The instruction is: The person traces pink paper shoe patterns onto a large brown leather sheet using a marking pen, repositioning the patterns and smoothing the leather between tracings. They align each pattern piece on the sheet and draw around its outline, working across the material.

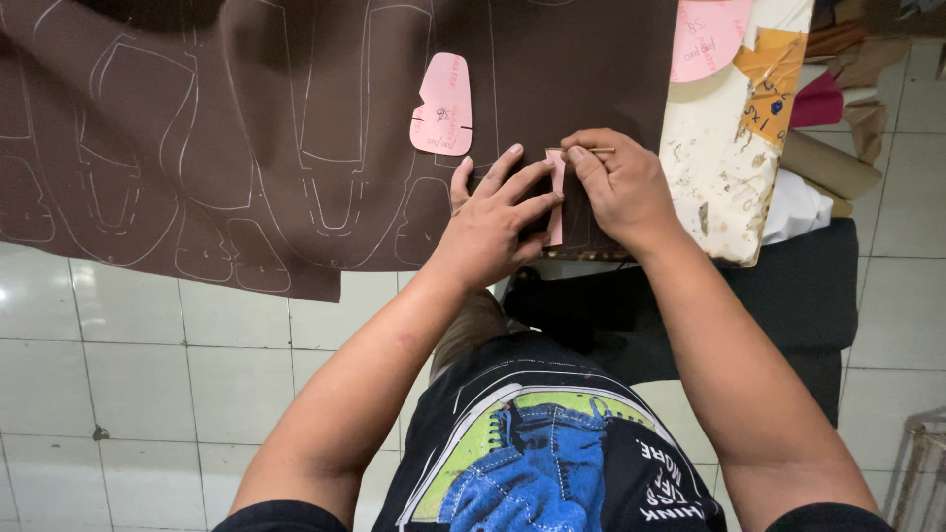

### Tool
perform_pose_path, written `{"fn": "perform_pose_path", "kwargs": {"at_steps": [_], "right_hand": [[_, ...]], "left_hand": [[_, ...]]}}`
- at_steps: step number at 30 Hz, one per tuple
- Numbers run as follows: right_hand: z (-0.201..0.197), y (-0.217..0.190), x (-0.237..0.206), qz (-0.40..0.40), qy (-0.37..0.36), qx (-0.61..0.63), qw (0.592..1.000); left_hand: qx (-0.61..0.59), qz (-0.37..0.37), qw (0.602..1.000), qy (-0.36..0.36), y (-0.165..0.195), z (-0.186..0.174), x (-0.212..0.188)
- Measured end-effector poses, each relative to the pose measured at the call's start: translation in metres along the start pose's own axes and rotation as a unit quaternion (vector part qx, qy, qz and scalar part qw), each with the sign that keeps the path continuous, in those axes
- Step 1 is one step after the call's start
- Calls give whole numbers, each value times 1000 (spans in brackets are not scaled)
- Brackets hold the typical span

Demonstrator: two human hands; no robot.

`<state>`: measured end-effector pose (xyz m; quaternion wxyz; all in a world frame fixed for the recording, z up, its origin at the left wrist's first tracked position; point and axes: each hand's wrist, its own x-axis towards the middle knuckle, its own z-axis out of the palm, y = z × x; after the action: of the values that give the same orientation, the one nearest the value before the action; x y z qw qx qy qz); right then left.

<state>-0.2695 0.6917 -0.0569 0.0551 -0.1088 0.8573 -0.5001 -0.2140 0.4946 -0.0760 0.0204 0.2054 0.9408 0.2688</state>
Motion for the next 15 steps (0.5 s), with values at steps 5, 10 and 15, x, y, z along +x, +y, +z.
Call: {"fn": "perform_pose_path", "kwargs": {"at_steps": [5,10,15], "right_hand": [[-9,-1,-6,-69,23,-120,990],[-6,-2,-9,-76,38,-128,988],[-4,-3,-29,-101,22,-129,986]], "left_hand": [[-5,-1,1000,-7,2,-1,1],[11,14,1000,23,6,2,1],[37,19,999,20,7,4,3]]}}
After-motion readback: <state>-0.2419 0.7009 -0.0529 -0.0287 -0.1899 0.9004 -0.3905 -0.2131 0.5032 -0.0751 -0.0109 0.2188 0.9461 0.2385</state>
